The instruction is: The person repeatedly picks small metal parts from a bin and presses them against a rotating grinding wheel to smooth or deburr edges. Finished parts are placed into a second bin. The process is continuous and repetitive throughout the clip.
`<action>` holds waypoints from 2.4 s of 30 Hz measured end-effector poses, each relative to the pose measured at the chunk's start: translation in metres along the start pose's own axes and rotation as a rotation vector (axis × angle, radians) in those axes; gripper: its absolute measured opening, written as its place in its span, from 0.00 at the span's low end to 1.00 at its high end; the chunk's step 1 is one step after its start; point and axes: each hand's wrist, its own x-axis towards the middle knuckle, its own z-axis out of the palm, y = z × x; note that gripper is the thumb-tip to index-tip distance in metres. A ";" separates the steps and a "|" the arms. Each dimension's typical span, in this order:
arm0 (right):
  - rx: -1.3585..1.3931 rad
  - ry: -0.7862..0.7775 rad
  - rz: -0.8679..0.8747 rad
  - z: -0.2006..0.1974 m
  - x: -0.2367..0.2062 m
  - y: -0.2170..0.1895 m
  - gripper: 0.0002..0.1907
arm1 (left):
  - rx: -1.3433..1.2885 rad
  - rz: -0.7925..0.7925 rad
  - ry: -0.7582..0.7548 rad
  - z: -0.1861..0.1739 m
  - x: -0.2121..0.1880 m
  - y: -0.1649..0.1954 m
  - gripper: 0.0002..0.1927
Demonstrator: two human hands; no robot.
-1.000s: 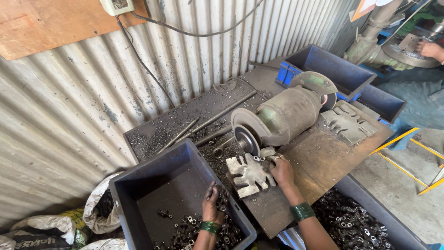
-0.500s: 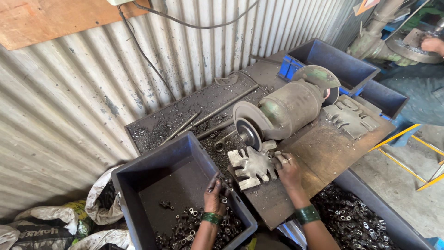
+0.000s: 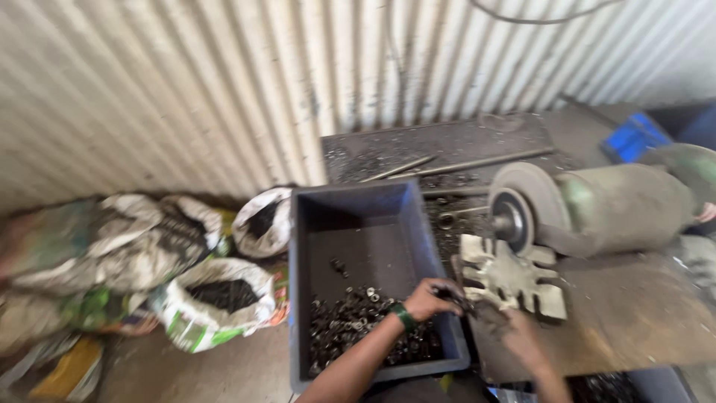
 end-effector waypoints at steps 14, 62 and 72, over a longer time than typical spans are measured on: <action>0.467 0.024 0.183 0.025 0.020 -0.007 0.22 | 1.132 -0.454 0.904 -0.158 -0.038 0.068 0.26; -0.518 0.667 0.015 -0.032 0.057 0.006 0.16 | -0.686 -0.369 0.844 -0.063 -0.017 -0.030 0.24; -0.610 0.705 0.019 -0.025 0.059 0.008 0.17 | -0.669 -0.413 0.872 -0.061 -0.018 -0.027 0.23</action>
